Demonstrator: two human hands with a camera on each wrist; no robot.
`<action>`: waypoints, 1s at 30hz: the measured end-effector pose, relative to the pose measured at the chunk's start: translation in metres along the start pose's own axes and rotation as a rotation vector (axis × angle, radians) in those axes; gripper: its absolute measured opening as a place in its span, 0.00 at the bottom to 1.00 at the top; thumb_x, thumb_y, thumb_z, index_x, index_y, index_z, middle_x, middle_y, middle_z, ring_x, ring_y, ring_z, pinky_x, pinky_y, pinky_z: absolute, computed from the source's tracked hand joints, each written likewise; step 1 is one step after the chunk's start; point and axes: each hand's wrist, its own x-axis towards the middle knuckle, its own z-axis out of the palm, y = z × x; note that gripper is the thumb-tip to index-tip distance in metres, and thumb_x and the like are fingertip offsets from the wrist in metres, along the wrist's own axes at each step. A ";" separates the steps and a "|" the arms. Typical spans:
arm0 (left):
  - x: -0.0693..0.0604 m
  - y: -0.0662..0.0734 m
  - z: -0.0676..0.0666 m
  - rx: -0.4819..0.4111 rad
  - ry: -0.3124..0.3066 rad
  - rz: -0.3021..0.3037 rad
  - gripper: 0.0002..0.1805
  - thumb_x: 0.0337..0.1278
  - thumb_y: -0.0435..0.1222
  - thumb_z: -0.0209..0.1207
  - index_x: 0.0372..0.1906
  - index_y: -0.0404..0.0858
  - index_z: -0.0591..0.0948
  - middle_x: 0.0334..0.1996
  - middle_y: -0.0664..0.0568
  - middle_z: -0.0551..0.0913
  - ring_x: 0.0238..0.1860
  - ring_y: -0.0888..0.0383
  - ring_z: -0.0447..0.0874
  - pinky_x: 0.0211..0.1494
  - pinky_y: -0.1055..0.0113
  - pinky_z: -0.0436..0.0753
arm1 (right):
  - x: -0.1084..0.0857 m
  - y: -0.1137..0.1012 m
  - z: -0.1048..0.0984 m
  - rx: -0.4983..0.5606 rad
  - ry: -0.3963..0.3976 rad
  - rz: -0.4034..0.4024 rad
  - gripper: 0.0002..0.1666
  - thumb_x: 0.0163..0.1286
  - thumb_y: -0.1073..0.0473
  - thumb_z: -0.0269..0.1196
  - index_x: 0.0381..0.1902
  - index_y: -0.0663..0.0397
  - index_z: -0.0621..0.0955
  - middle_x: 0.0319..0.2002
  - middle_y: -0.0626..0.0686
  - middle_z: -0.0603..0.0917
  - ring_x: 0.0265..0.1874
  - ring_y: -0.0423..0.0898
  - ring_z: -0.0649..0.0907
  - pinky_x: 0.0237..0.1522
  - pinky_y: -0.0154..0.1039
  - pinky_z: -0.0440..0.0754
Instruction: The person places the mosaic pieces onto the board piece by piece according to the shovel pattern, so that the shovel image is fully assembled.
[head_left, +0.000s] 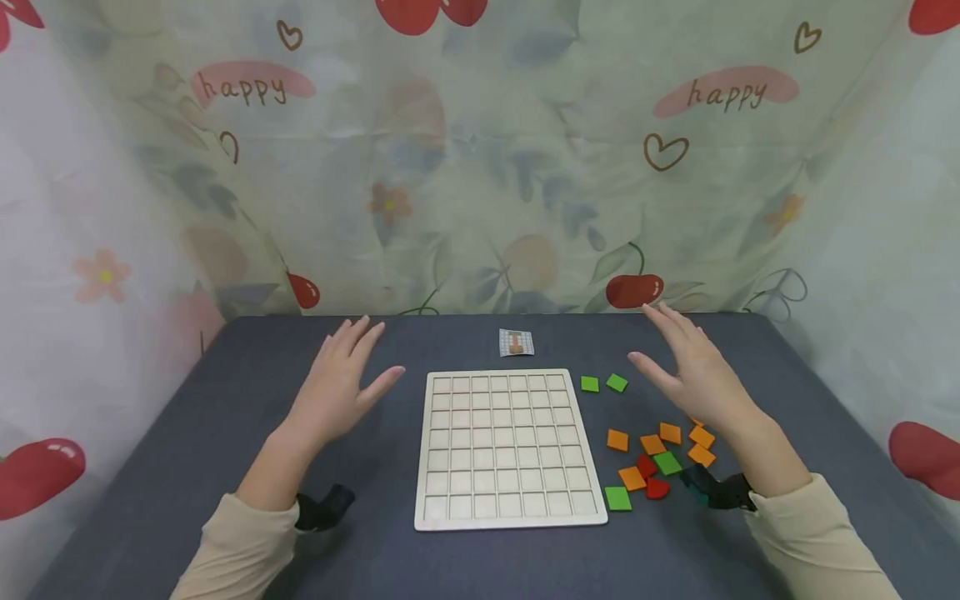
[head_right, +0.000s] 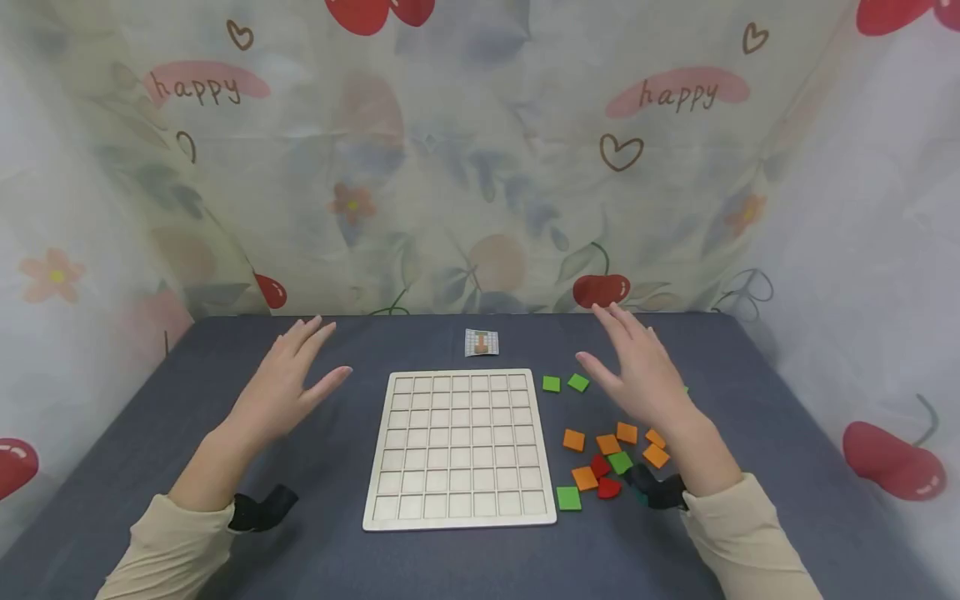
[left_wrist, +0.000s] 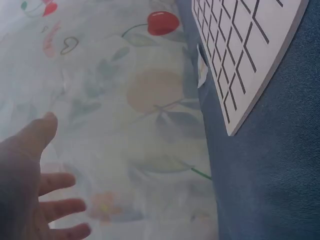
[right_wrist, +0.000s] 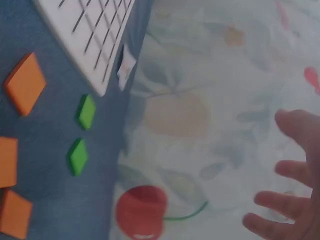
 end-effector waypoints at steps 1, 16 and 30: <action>-0.001 -0.002 0.000 -0.043 -0.037 -0.012 0.38 0.62 0.55 0.51 0.70 0.37 0.60 0.71 0.38 0.56 0.72 0.38 0.49 0.72 0.41 0.52 | 0.000 0.003 0.000 0.016 -0.017 0.019 0.40 0.68 0.46 0.57 0.71 0.56 0.57 0.69 0.66 0.59 0.67 0.66 0.59 0.64 0.68 0.56; -0.017 -0.006 0.055 -0.268 -0.384 0.040 0.34 0.53 0.49 0.63 0.62 0.36 0.71 0.63 0.41 0.70 0.65 0.44 0.67 0.65 0.47 0.69 | 0.007 0.052 0.040 0.171 -0.263 0.169 0.26 0.68 0.52 0.58 0.57 0.65 0.74 0.48 0.66 0.80 0.43 0.59 0.82 0.42 0.49 0.82; -0.017 0.001 0.069 -0.276 -0.431 0.092 0.42 0.41 0.47 0.71 0.63 0.35 0.70 0.64 0.41 0.70 0.66 0.44 0.66 0.65 0.48 0.69 | 0.018 0.062 0.058 0.215 -0.363 0.243 0.24 0.67 0.52 0.58 0.53 0.65 0.76 0.48 0.66 0.81 0.45 0.58 0.79 0.45 0.50 0.79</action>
